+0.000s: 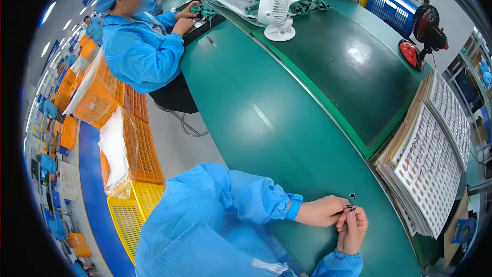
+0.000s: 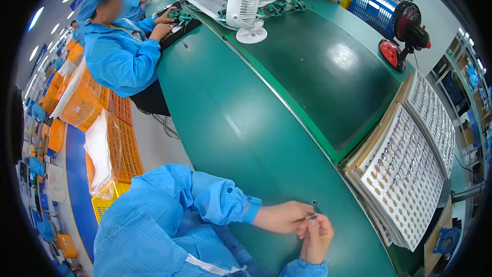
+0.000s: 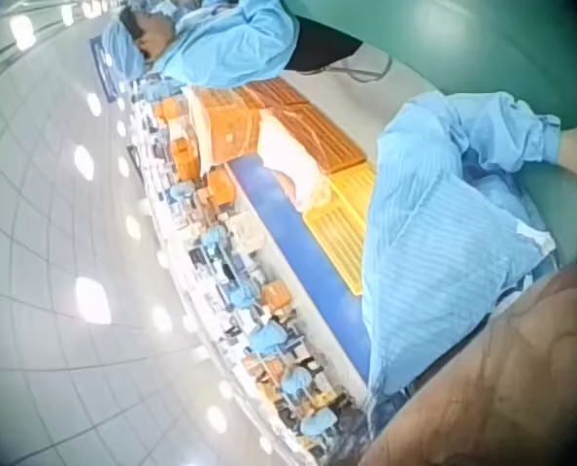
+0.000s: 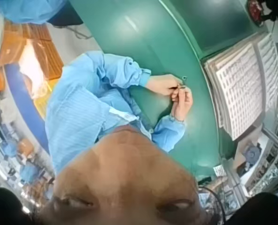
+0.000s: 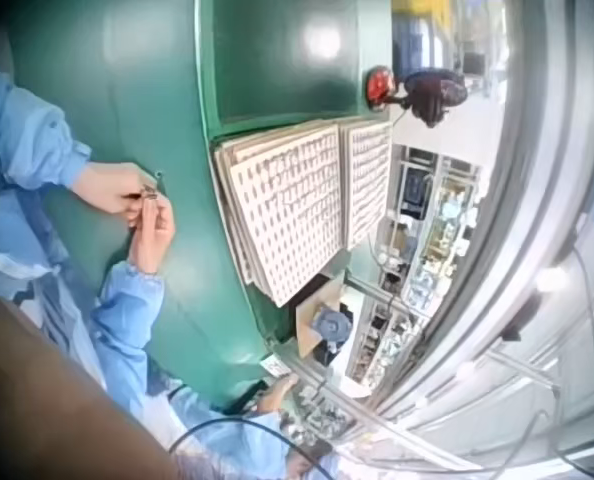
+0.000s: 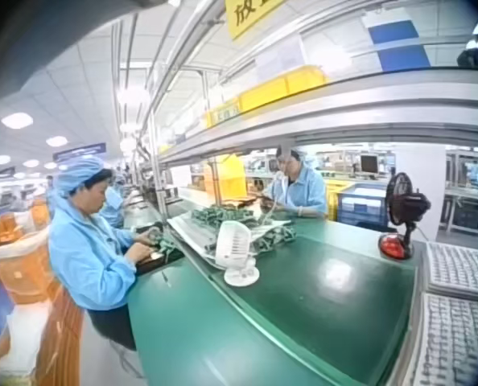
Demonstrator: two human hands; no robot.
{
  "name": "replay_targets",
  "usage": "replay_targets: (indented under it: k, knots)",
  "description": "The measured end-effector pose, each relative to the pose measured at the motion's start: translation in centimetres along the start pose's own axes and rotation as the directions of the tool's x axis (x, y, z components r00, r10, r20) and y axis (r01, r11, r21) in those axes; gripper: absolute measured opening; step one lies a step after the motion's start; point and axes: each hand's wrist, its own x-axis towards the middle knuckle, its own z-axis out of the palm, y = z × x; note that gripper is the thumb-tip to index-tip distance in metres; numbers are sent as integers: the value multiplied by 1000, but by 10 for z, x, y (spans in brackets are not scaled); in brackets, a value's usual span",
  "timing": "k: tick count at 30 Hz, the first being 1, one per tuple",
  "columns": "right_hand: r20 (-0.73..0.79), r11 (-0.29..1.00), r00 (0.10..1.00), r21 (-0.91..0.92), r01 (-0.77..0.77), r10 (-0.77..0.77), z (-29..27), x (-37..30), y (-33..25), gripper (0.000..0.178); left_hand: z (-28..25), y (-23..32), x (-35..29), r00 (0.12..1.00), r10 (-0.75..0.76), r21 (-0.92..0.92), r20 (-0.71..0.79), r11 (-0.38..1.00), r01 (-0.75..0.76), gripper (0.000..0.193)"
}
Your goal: Assembling electronic components onto a circuit board and housing at a factory production line.
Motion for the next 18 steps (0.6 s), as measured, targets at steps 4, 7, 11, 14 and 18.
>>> replay_targets:
  k: [4,7,11,14,18]
  knots:
    - [-6,1000,1000,2,-3,3,1,-2,0,14,-1,3,-2,1000,-4,8,2,1000,4,13]
    - [-7,999,1000,32,-15,15,-1,-2,0,14,0,5,-1,1000,-11,-20,-20,1000,11,10]
    - [-17,999,1000,34,-25,25,0,-2,-2,14,-1,5,-2,1000,15,7,-10,1000,-15,8]
    - [-16,999,1000,40,-27,27,1,-2,-2,14,-2,7,-2,1000,6,-8,-9,1000,-6,7]
    - [-5,999,1000,46,-22,22,0,-2,-2,14,-4,11,-2,1000,-13,4,-8,1000,13,7]
